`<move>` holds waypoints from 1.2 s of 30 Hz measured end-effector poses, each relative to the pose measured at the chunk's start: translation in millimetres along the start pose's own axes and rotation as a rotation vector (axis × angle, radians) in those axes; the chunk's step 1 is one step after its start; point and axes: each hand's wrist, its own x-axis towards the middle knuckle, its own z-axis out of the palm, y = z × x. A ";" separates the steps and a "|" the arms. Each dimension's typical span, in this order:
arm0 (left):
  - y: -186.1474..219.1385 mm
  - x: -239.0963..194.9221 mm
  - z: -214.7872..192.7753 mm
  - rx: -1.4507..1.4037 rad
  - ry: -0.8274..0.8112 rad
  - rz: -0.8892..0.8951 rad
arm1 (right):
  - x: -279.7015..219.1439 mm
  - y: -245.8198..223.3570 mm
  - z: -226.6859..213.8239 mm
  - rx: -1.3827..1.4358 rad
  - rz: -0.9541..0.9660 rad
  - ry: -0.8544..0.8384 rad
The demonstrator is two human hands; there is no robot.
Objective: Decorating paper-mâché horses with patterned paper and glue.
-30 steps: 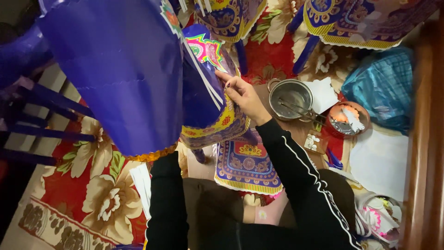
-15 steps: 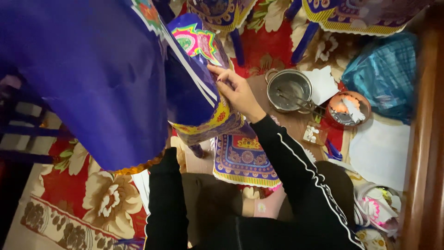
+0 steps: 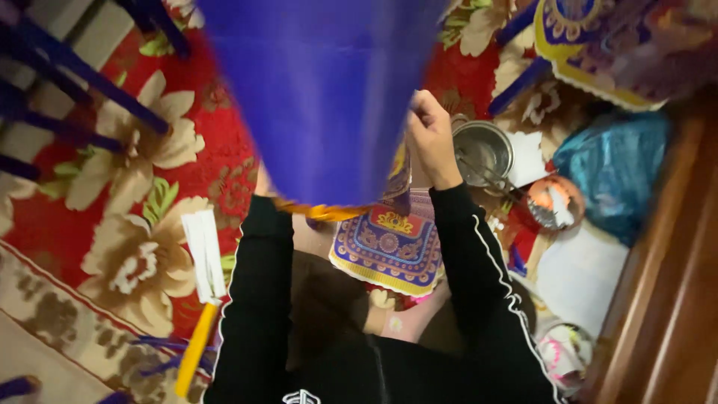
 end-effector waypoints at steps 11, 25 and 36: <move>-24.7 2.5 -24.4 -0.044 0.073 0.058 | -0.8 18.2 -1.5 0.327 0.062 -0.127; -15.3 5.4 -28.6 0.109 0.088 0.078 | 22.4 10.1 13.6 0.133 -0.163 0.120; -37.8 -77.2 -82.1 1.146 0.106 0.070 | -66.2 86.7 -62.6 -0.322 0.173 0.344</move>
